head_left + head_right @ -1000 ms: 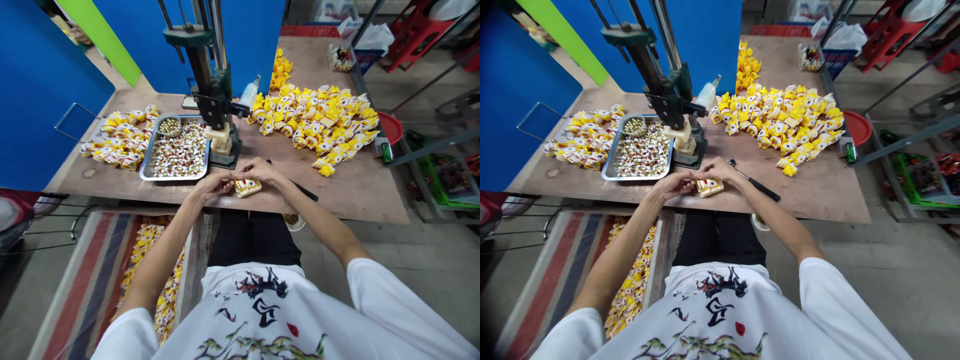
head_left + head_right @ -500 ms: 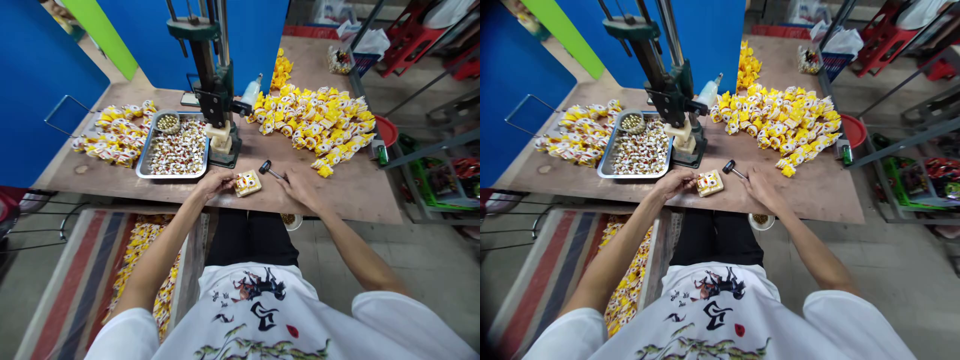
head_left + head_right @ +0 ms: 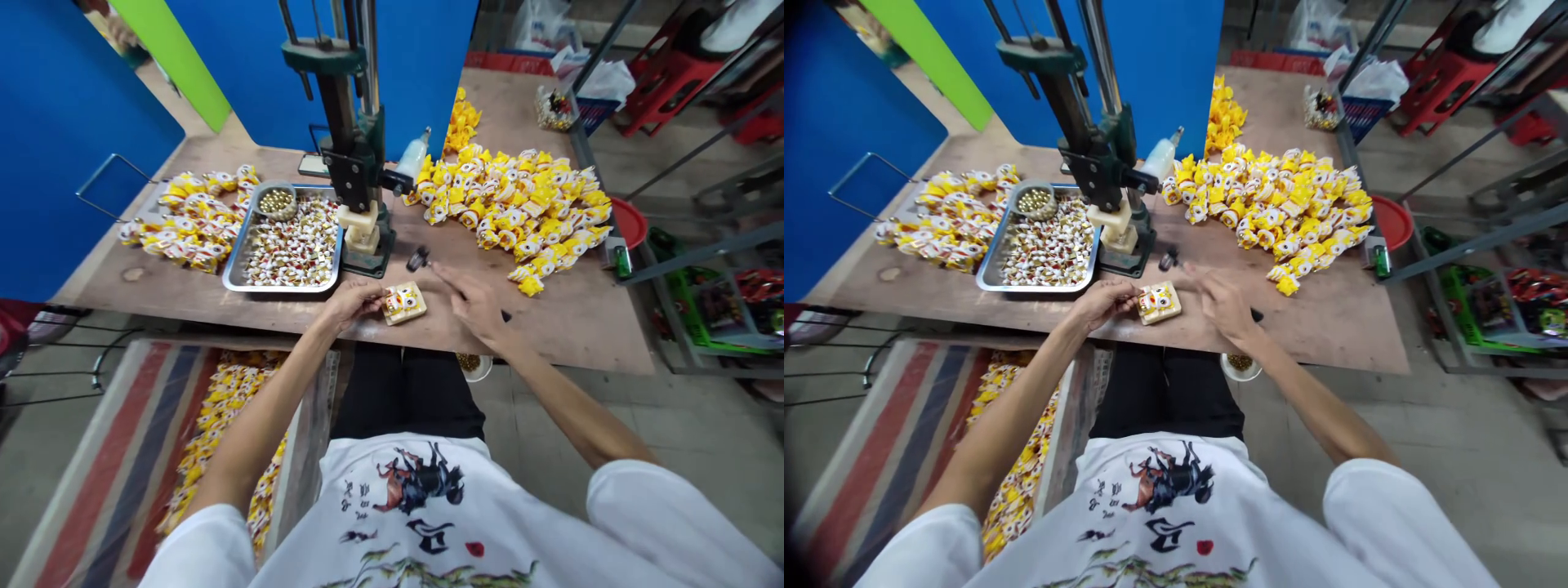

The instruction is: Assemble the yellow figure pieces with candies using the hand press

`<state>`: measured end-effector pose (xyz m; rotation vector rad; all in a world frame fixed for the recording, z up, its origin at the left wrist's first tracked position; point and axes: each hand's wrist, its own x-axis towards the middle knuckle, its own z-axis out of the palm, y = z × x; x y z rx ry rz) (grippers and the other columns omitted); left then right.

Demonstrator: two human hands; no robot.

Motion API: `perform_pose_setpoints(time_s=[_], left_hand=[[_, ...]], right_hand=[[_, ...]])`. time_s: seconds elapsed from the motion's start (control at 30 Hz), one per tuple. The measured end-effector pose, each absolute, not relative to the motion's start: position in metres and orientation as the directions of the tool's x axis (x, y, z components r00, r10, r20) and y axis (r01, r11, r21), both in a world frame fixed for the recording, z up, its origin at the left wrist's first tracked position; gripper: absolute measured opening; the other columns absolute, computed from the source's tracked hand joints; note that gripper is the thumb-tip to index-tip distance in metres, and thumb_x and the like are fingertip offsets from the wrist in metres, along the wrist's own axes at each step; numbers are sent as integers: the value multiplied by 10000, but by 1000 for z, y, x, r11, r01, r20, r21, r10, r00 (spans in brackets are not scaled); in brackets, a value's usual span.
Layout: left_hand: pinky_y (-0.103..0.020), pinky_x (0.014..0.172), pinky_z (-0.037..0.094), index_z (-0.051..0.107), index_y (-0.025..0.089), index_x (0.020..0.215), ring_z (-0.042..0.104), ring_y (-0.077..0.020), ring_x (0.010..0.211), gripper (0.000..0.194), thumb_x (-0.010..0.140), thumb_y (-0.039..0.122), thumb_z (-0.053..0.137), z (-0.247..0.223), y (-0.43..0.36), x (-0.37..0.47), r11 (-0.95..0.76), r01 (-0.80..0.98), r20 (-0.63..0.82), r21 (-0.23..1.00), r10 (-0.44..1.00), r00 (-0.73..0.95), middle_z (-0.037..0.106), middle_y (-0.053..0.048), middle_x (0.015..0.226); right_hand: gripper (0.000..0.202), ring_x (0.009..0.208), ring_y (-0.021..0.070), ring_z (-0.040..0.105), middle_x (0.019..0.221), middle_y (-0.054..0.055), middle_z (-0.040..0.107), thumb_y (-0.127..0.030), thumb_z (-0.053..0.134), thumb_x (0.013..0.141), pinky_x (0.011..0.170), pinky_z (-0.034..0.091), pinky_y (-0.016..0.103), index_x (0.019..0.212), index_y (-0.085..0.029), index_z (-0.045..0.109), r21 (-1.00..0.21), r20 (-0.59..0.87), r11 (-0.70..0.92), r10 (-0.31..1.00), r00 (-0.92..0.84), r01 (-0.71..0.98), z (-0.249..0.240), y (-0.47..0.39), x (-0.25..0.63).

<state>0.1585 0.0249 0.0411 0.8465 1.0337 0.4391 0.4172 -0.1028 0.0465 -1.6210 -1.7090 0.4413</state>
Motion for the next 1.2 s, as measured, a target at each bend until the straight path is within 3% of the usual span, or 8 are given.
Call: perform_pose_setpoints(time_s=[0.1, 0.3, 0.4, 0.47, 0.6, 0.7, 0.97, 1.2], left_hand=[[-180, 526, 429, 729, 148, 876, 542, -81, 549, 240, 753, 246, 911, 37, 17, 151, 507, 18, -450, 862, 747, 490, 668, -12, 674], [-242, 621, 421, 742, 198, 1220, 504, -119, 655, 616, 698, 341, 1037, 28, -9, 146, 110, 113, -155, 988, 808, 568, 546, 61, 717], [-286, 652, 434, 779, 221, 1177, 468, -138, 662, 566, 689, 328, 1045, 38, -18, 147, 27, 130, -91, 991, 853, 514, 485, 60, 704], [-324, 710, 491, 794, 254, 1175, 539, -174, 740, 538, 706, 347, 1042, 53, -12, 131, -13, 152, -60, 988, 884, 464, 607, 7, 821], [-344, 894, 580, 745, 291, 1274, 670, -221, 1009, 542, 805, 416, 986, 91, 18, 31, -175, 357, 169, 918, 985, 48, 730, -66, 1269], [-327, 935, 587, 753, 219, 1232, 701, -207, 1021, 522, 793, 383, 982, 94, 39, -66, -157, 521, 356, 839, 882, -308, 739, -64, 1263], [-288, 868, 571, 684, 146, 1122, 696, -199, 1002, 519, 724, 279, 990, 48, 84, -133, 133, 560, 155, 818, 886, -437, 732, -25, 1029], [-344, 910, 523, 590, 112, 1354, 646, -207, 1092, 309, 1109, 299, 597, 70, 83, -50, 70, 489, 154, 869, 902, -404, 676, -66, 1086]], right_hand=[[486, 1385, 319, 683, 1407, 97, 779, -355, 524, 1111, 1234, 537, 495, 1552, -269, 708, -698, 317, 105, 932, 175, 708, 42, -104, 433], [409, 1119, 297, 732, 1248, 142, 785, -364, 540, 1100, 1014, 608, 438, 1404, -233, 779, -531, 190, 42, 979, 71, 846, 15, -98, 466], [460, 1194, 398, 654, 1256, 242, 730, -469, 576, 1080, 1079, 522, 575, 1333, -147, 784, -500, 277, 24, 951, 134, 866, 22, -73, 487], [543, 1285, 477, 575, 1330, 319, 665, -484, 569, 1068, 1100, 444, 668, 1385, -72, 727, -427, 333, -79, 912, 238, 901, 29, -50, 501], [503, 1289, 486, 539, 1305, 311, 668, -431, 536, 1057, 1064, 411, 648, 1385, -91, 709, -103, 338, -266, 897, 285, 958, 30, -22, 516], [476, 1222, 439, 575, 1240, 271, 698, -427, 499, 1069, 1034, 422, 590, 1366, -126, 719, -33, 360, -264, 896, 258, 964, 21, -25, 519], [469, 937, 317, 718, 1225, 178, 776, -482, 600, 1030, 884, 571, 458, 1375, -189, 721, -394, 306, -131, 915, 264, 910, 19, -32, 513], [568, 1087, 332, 753, 1367, 184, 725, -495, 821, 928, 899, 651, 480, 1400, -281, 590, -802, 354, 115, 882, 311, 586, 49, -52, 457]])
